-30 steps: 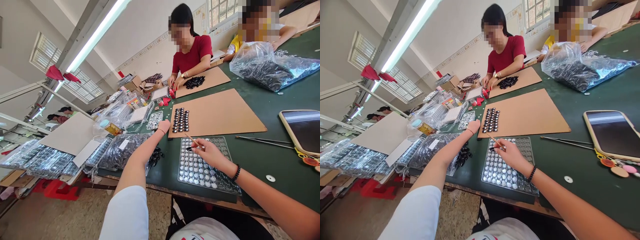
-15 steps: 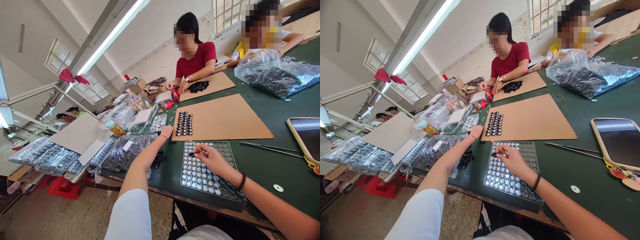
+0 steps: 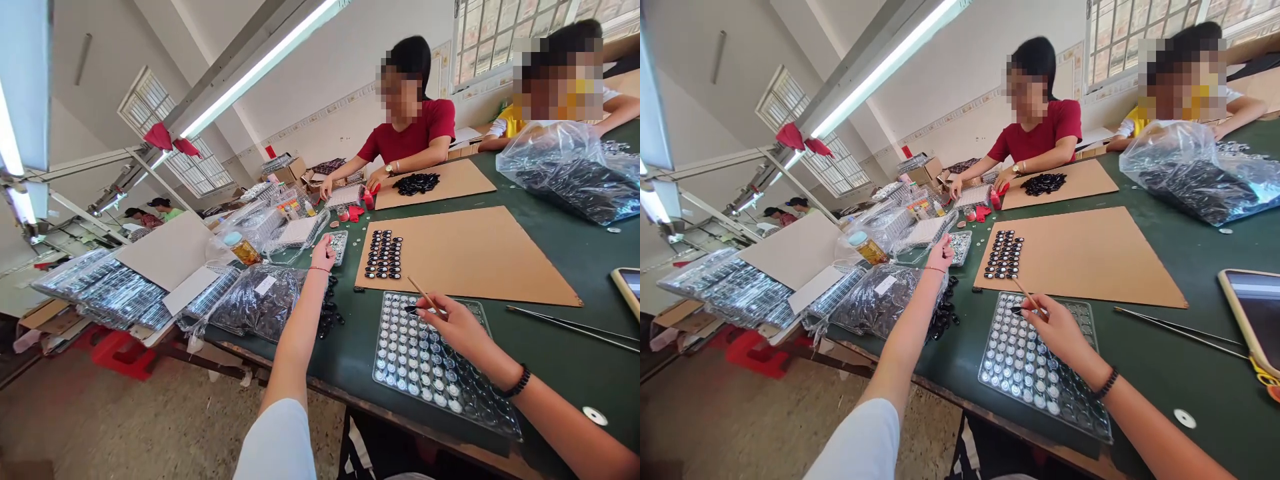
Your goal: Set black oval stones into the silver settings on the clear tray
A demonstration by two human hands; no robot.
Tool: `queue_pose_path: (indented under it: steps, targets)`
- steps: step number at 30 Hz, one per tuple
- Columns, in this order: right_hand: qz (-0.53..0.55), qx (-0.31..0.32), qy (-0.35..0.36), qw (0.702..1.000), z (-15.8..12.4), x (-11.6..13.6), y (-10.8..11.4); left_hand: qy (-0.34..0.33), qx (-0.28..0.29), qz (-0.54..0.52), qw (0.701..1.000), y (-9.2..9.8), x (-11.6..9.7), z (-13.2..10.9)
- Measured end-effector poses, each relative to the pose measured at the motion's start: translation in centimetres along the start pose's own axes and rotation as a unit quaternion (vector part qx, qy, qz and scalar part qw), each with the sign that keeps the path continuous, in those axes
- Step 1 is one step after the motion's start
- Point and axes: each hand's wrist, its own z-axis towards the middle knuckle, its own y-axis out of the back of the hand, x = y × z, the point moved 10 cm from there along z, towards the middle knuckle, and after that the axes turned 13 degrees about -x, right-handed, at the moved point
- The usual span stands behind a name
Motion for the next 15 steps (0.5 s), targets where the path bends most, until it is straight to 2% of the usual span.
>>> queue_pose_path:
  steps: [3,5,8,11,15]
  targets:
    - [-0.029,-0.006,-0.01,1.0,0.3,-1.0,0.2,0.108,0.023,-0.157,0.981,-1.2,3.1,-3.7]
    - [-0.045,-0.008,-0.023,0.999,0.3,-1.8,0.3,0.171,0.036,-0.247,0.953,-1.9,4.7,-5.4]
    - [-0.074,-0.006,-0.047,0.996,0.3,-3.1,0.3,0.246,0.032,-0.358,0.9,-2.0,6.1,-6.4]
    - [-0.114,-0.016,-0.071,0.991,0.3,-4.4,0.9,0.316,0.032,-0.426,0.847,-2.3,6.9,-8.0]
    - [-0.139,-0.064,-0.095,0.984,1.3,-5.0,3.1,0.413,0.086,-0.448,0.788,-5.0,7.4,-13.1]
